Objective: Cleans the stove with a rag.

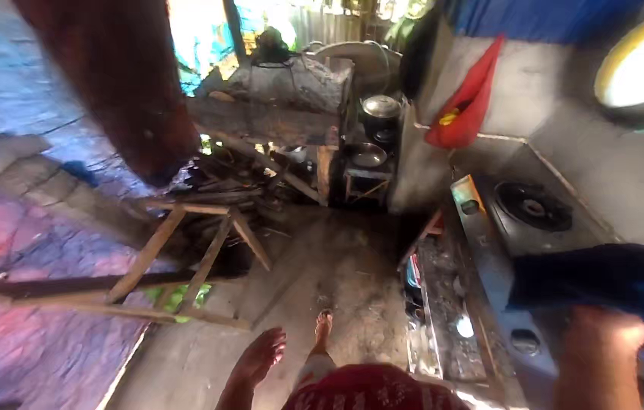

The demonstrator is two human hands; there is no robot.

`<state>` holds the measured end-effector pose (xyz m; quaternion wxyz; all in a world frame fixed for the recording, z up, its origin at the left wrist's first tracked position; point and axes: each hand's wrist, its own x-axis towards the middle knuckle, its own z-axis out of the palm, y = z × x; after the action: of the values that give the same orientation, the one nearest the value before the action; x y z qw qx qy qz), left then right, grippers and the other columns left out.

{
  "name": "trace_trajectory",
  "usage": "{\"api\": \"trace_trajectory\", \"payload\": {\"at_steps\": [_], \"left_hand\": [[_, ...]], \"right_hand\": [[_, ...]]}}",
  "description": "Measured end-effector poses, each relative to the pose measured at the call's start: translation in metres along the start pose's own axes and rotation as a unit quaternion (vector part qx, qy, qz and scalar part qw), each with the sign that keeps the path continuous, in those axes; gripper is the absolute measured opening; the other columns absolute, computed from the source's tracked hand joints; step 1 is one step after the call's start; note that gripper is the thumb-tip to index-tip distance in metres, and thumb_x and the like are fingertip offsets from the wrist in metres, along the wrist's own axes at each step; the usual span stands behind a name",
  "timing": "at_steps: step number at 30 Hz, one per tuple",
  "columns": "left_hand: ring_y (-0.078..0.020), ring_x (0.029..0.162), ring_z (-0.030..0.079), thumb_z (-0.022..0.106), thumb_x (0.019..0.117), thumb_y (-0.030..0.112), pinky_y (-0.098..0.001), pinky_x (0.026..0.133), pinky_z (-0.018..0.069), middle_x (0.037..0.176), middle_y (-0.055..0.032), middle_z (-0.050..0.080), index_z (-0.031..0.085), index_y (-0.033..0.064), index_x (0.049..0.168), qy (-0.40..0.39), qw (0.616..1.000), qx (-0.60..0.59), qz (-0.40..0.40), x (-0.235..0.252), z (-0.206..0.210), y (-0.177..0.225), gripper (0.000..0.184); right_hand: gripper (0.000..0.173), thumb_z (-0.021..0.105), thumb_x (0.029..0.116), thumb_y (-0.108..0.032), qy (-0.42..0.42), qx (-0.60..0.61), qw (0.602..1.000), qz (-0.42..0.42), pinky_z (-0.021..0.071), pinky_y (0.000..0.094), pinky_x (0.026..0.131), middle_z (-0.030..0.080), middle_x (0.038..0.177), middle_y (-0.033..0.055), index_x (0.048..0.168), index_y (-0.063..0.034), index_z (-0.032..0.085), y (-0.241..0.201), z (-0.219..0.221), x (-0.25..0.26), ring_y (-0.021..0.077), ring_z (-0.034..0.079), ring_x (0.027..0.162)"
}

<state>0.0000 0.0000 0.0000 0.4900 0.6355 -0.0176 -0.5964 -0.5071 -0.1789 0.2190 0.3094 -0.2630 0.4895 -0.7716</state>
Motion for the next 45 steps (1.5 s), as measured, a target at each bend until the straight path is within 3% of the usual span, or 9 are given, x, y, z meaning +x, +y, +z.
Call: {"api": "trace_trajectory", "payload": {"at_steps": [5, 7, 11, 14, 25, 28, 32, 38, 45], "left_hand": [[-0.0111, 0.083, 0.066, 0.037, 0.1117, 0.026, -0.0274, 0.071, 0.055, 0.11, -0.0045, 0.066, 0.053, 0.0062, 0.133, -0.121, 0.978, 0.172, 0.012, 0.108, 0.069, 0.128, 0.033], [-0.0122, 0.09, 0.066, 0.035, 0.1125, 0.026, -0.0291, 0.077, 0.055, 0.116, -0.0054, 0.065, 0.05, 0.007, 0.139, -0.164, 0.958, 0.234, 0.019, 0.139, 0.111, 0.178, 0.036], [-0.0138, 0.099, 0.064, 0.036, 0.1127, 0.027, -0.0294, 0.083, 0.0532, 0.126, -0.0079, 0.061, 0.048, 0.0067, 0.142, -0.231, 0.909, 0.346, 0.013, 0.189, 0.202, 0.243, 0.038], [-0.016, 0.1, 0.064, 0.038, 0.1121, 0.024, -0.0329, 0.085, 0.0534, 0.124, -0.01, 0.062, 0.05, 0.0038, 0.14, -0.278, 0.885, 0.374, 0.008, 0.208, 0.266, 0.256, 0.037], [-0.0149, 0.091, 0.066, 0.038, 0.1115, 0.027, -0.0332, 0.079, 0.0561, 0.11, -0.0073, 0.066, 0.053, 0.0037, 0.132, -0.272, 0.885, 0.361, -0.112, 0.272, 0.399, 0.205, 0.034], [-0.0164, 0.093, 0.066, 0.038, 0.1116, 0.027, -0.034, 0.08, 0.0557, 0.113, -0.0089, 0.065, 0.053, 0.0027, 0.133, -0.271, 0.87, 0.394, -0.119, 0.271, 0.432, 0.207, 0.036], [-0.0156, 0.091, 0.067, 0.039, 0.1117, 0.027, -0.033, 0.079, 0.0562, 0.11, -0.0072, 0.067, 0.056, 0.0039, 0.13, -0.251, 0.878, 0.391, -0.111, 0.285, 0.471, 0.207, 0.034], [-0.0134, 0.078, 0.067, 0.041, 0.1111, 0.019, -0.029, 0.071, 0.058, 0.099, -0.006, 0.067, 0.056, 0.002, 0.126, -0.253, 0.875, 0.389, -0.141, 0.297, 0.539, 0.202, 0.028], [-0.0173, 0.082, 0.067, 0.04, 0.1117, 0.021, -0.0316, 0.074, 0.0577, 0.103, -0.0101, 0.065, 0.052, 0.0017, 0.133, -0.319, 0.778, 0.505, -0.193, 0.347, 0.612, 0.203, 0.031]], "right_hand": [[0.04, 0.039, 0.1095, -0.005, 0.173, -0.494, 0.834, 0.175, 0.0377, 0.0358, 0.115, 0.049, 0.15, 0.025, 0.145, 0.0116, 0.044, -0.014, 0.084, -0.019, 0.0259, 0.05, 0.138], [0.045, 0.04, 0.1108, -0.008, 0.175, -0.469, 0.841, 0.203, 0.0314, 0.036, 0.12, 0.041, 0.158, 0.0247, 0.151, 0.0103, 0.037, 0.01, 0.084, 0.001, 0.0263, 0.042, 0.145], [0.056, 0.059, 0.102, -0.011, 0.104, -0.499, 0.86, -0.005, 0.0338, 0.0426, 0.122, 0.044, 0.153, 0.0302, 0.149, 0.0122, 0.039, 0.107, 0.019, 0.074, 0.0338, 0.042, 0.146], [0.055, 0.073, 0.0939, -0.023, 0.059, -0.68, 0.726, 0.083, 0.0389, 0.0688, 0.11, 0.056, 0.138, 0.0355, 0.135, 0.0097, 0.057, 0.135, 0.022, 0.121, 0.0511, 0.051, 0.134], [0.069, 0.077, 0.0912, -0.021, -0.048, -0.79, 0.566, 0.23, 0.0288, 0.0685, 0.116, 0.051, 0.147, 0.0327, 0.146, 0.0089, 0.047, 0.185, 0.01, 0.224, 0.0491, 0.045, 0.14], [0.075, 0.075, 0.0926, -0.016, -0.021, -0.777, 0.562, 0.282, 0.0266, 0.0676, 0.118, 0.043, 0.152, 0.0348, 0.152, 0.0088, 0.037, 0.175, 0.0, 0.258, 0.0503, 0.038, 0.144], [0.05, 0.065, 0.1006, -0.019, 0.031, -0.76, 0.615, 0.206, 0.0351, 0.0697, 0.112, 0.053, 0.143, 0.0353, 0.141, 0.008, 0.053, 0.164, -0.024, 0.315, 0.0528, 0.046, 0.138], [0.047, 0.068, 0.0972, -0.016, -0.034, -0.79, 0.591, 0.16, 0.04, 0.0683, 0.11, 0.059, 0.138, 0.0307, 0.138, 0.0037, 0.057, 0.178, -0.057, 0.407, 0.0492, 0.053, 0.133], [0.054, 0.074, 0.0913, -0.03, 0.012, -0.767, 0.606, 0.21, 0.0437, 0.07, 0.104, 0.062, 0.132, 0.0301, 0.133, 0.0014, 0.062, 0.17, -0.019, 0.338, 0.0488, 0.057, 0.127]]}}
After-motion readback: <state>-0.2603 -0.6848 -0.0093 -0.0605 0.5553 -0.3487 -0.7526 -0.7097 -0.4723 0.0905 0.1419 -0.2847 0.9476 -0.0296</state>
